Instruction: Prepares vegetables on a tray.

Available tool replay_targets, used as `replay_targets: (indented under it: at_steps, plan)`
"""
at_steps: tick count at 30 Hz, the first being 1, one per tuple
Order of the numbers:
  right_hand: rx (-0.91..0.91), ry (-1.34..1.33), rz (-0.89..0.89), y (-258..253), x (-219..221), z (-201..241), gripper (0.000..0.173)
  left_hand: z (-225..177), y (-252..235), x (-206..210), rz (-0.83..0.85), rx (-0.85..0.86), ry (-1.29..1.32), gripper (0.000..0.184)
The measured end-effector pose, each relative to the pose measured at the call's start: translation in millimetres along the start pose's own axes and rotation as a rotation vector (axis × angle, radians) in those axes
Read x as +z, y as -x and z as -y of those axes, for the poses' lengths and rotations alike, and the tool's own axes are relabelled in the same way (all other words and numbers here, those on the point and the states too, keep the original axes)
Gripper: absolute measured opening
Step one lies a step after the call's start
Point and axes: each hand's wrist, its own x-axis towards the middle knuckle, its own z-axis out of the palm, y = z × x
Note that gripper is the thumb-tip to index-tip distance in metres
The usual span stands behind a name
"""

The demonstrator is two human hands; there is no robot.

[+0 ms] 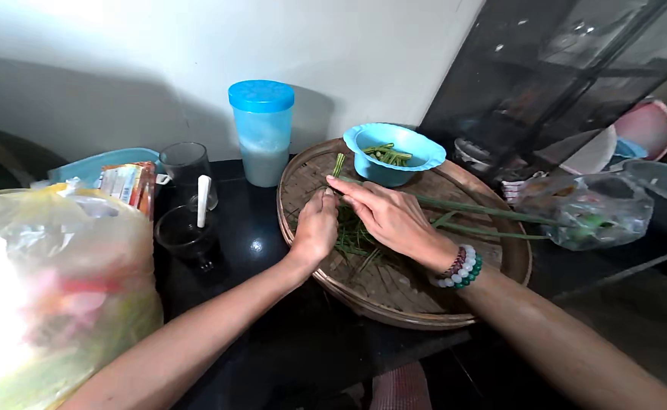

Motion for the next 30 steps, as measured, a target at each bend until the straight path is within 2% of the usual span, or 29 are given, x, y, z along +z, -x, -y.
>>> replay_targets:
  at_steps: [5, 9, 12, 17, 21, 24, 28, 30]
  plan:
    - [0.189, -0.076, 0.012, 3, -15, -25, 0.04, 2, 12, 6, 0.077, 0.039, -0.07, 0.042]
    - [0.217, -0.12, -0.071, 1, -21, -32, 0.041, -11, 12, 3, 0.07, -0.068, 0.311, 0.041]
    - [0.121, -0.102, -0.078, -1, -12, -10, 0.042, -15, 6, -1, 0.031, -0.137, 0.473, 0.043]
    - [0.032, -0.085, 0.001, 0, 5, 5, 0.042, -11, 6, -3, 0.052, -0.092, 0.417, 0.046]
    - [0.178, -0.118, 0.026, 0, -8, -16, 0.04, -8, 11, 2, 0.107, -0.072, 0.3, 0.047]
    - [0.249, -0.14, -0.007, 6, -17, -33, 0.04, -8, 13, 4, 0.117, -0.074, 0.306, 0.048]
    - [0.164, -0.161, -0.059, 0, -16, -17, 0.042, -13, 10, 3, 0.05, -0.108, 0.387, 0.046]
    - [0.099, -0.167, -0.015, 0, -9, -2, 0.042, -11, 8, 3, 0.034, -0.082, 0.319, 0.047]
